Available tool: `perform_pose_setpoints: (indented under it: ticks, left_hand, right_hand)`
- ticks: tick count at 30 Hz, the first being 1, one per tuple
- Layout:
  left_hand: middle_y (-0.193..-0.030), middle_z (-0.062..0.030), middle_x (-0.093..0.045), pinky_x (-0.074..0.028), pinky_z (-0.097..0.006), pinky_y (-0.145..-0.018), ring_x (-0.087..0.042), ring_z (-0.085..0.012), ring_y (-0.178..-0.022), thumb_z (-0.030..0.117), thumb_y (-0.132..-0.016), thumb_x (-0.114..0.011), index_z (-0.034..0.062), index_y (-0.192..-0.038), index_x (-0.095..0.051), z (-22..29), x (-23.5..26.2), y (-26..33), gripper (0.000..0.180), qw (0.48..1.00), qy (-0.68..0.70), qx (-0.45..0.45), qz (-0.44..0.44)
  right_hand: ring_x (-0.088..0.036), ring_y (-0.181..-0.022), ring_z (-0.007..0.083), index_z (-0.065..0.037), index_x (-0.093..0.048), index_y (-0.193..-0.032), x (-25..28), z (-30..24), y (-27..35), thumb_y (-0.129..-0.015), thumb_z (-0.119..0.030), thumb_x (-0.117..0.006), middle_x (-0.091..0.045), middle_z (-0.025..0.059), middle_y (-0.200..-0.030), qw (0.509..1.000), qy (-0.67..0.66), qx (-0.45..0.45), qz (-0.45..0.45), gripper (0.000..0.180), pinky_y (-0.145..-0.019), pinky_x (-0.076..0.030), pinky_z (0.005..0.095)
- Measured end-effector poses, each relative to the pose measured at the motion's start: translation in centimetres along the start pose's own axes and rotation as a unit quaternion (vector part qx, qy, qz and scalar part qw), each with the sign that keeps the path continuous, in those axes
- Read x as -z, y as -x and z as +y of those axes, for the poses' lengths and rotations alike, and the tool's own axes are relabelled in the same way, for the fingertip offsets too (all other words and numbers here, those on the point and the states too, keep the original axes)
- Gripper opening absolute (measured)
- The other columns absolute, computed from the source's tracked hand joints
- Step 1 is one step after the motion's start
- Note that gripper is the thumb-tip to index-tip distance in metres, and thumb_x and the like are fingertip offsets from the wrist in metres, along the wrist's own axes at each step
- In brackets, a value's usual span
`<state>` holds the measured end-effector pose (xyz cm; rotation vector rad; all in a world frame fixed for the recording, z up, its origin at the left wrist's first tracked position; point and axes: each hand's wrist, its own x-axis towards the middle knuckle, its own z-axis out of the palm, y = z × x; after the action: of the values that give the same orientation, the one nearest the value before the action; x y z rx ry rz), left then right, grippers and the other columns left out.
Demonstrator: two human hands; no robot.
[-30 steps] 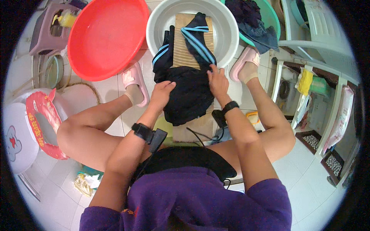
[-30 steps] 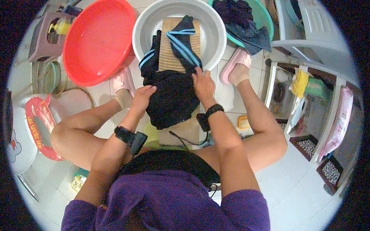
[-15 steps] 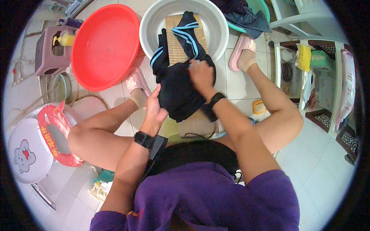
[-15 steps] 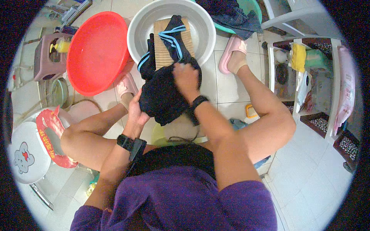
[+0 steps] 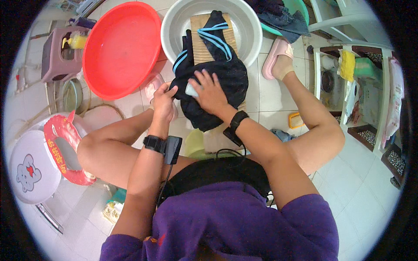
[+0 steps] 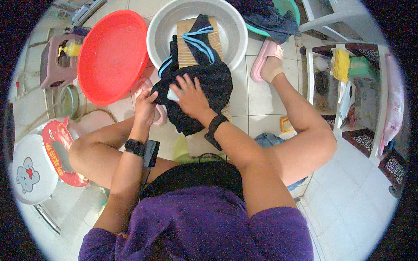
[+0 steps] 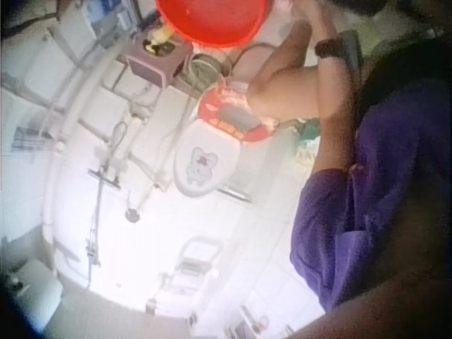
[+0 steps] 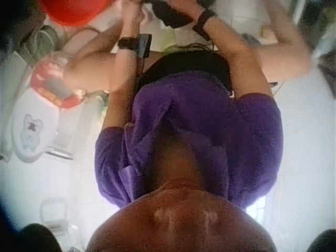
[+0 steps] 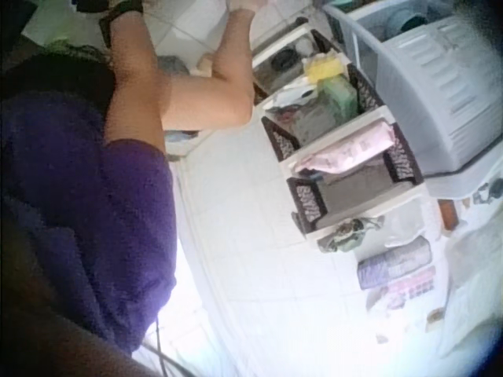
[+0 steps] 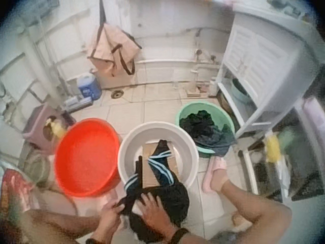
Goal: The person sits on the floor and hand-washes a pair of black shorts with light blue stripes in a white basin. They scrub the fabric with a bar of soap, rinse, and then use a brush to continue cleaning the garment.
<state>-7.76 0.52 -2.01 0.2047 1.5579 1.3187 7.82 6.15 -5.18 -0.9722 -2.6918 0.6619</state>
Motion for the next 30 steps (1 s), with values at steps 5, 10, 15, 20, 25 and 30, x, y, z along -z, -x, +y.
perform_pose_setpoints:
  ticks: [5,10,15,20,25,30]
  left_hand:
    - [-0.113,-0.011,-0.054,-0.042,-0.033,-0.081,-0.052,-0.0168,-0.097,0.01,-0.082,-0.063,-0.0043,-0.117,-0.05,-1.2,0.3,-0.4,0.04,0.995,-0.041,-0.007,0.096]
    - [-0.103,-0.0066,-0.058,-0.041,-0.038,-0.082,-0.052,-0.0169,-0.094,0.018,-0.083,-0.064,0.0001,-0.117,-0.049,-3.5,0.7,0.5,0.041,0.985,-0.113,0.132,-0.01]
    - [-0.089,-0.0067,-0.061,-0.043,-0.025,-0.071,-0.055,-0.0145,-0.078,0.006,-0.083,-0.061,-0.0048,-0.114,-0.05,-5.1,0.2,-0.5,0.035,0.987,-0.147,0.001,0.067]
    - [-0.087,-0.0019,-0.06,-0.042,-0.023,-0.069,-0.052,-0.0099,-0.076,0.006,-0.085,-0.058,-0.0019,-0.108,-0.057,-4.4,0.4,0.2,0.024,0.978,-0.205,-0.03,0.02]
    - [-0.092,-0.003,-0.061,-0.041,-0.023,-0.072,-0.053,-0.0098,-0.08,0.004,-0.086,-0.056,-0.001,-0.106,-0.057,-3.3,-0.8,1.6,0.022,0.998,-0.053,-0.001,0.03]
    - [-0.083,0.0011,-0.056,-0.039,-0.022,-0.068,-0.05,-0.0092,-0.074,0.001,-0.083,-0.058,0.0017,-0.102,-0.059,-3.1,-0.8,1.9,0.02,0.994,-0.109,-0.015,-0.008]
  right_hand:
    - [-0.039,-0.119,0.0343,-0.01,-0.052,-0.114,-0.8,2.5,-0.8,-0.075,-0.022,-0.068,-0.045,0.0137,-0.125,0.995,-0.033,-0.076,0.056,0.045,-0.099,-0.03,0.0486]
    - [-0.06,-0.08,0.0362,-0.001,-0.061,-0.085,4.4,3.9,-2.1,-0.083,-0.029,-0.061,-0.062,0.0197,-0.085,0.915,-0.238,-0.313,0.089,0.028,-0.07,-0.046,0.0434]
    - [-0.062,-0.072,0.0397,-0.001,-0.052,-0.095,4.3,0.4,-1.6,-0.082,-0.036,-0.06,-0.063,0.0234,-0.079,0.962,-0.114,-0.249,-0.016,0.037,-0.065,-0.049,0.0467]
    - [-0.064,-0.071,0.0384,-0.004,-0.05,-0.093,0.5,-0.1,-2.9,-0.084,-0.032,-0.058,-0.064,0.0212,-0.078,0.958,-0.015,-0.274,-0.08,0.031,-0.062,-0.05,0.0479]
    - [-0.065,-0.068,0.0362,-0.003,-0.05,-0.092,2.9,4.4,-4.1,-0.084,-0.034,-0.056,-0.065,0.0195,-0.074,0.957,0.04,-0.285,-0.02,0.032,-0.06,-0.052,0.0462]
    - [-0.064,-0.071,0.0381,-0.003,-0.053,-0.09,1.1,-1.2,-5.0,-0.082,-0.035,-0.058,-0.064,0.021,-0.076,0.976,-0.07,-0.197,-0.064,0.034,-0.062,-0.052,0.0469]
